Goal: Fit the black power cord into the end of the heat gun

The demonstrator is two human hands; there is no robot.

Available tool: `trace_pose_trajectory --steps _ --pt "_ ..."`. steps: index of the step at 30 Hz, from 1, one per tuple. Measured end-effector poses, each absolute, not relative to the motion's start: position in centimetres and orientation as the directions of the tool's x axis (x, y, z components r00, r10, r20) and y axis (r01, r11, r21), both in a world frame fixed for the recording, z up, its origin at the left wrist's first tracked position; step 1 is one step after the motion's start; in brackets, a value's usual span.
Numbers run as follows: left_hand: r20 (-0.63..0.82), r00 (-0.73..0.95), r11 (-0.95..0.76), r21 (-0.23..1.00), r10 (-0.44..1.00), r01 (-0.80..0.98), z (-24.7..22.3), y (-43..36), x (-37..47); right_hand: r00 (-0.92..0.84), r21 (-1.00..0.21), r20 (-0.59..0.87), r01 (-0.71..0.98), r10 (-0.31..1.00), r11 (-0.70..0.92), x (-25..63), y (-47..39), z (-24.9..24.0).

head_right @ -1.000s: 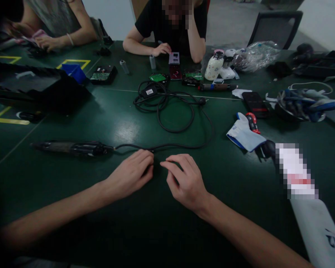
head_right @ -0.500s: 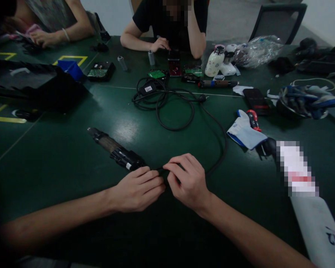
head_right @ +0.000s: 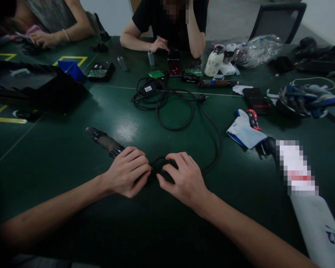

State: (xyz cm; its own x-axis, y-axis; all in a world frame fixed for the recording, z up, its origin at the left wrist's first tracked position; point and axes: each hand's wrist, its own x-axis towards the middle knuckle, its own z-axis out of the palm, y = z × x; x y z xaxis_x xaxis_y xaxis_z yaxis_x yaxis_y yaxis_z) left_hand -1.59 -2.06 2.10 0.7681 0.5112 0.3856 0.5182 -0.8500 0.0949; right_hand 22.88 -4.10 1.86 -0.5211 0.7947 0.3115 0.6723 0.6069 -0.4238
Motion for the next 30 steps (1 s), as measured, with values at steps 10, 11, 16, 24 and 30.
trace_pose_trajectory --steps 10,11,16,24,30 --pt "0.255 0.910 -0.941 -0.004 0.326 0.339 2.6 -1.0 -2.0 -0.620 -0.383 0.360 0.583 0.697 0.717 22.9 -4.1 1.2" --pt "0.259 0.913 -0.944 -0.017 0.314 0.329 2.6 -1.0 -2.1 -0.624 -0.378 0.362 0.581 0.693 0.721 22.9 -4.1 1.2" --pt "0.407 0.870 -0.936 -0.089 0.278 0.340 1.9 -1.0 -2.8 -0.626 -0.366 0.330 0.605 0.707 0.707 23.0 -4.2 1.3" --pt "0.441 0.874 -0.949 -0.129 0.205 0.287 2.0 -0.8 -3.5 -0.678 -0.412 0.256 0.569 0.689 0.712 23.2 -4.3 1.0" --pt "0.089 0.926 -0.930 0.021 0.367 0.367 4.8 1.2 -4.6 -0.591 -0.545 0.300 0.538 0.749 0.643 23.5 -4.3 1.2"
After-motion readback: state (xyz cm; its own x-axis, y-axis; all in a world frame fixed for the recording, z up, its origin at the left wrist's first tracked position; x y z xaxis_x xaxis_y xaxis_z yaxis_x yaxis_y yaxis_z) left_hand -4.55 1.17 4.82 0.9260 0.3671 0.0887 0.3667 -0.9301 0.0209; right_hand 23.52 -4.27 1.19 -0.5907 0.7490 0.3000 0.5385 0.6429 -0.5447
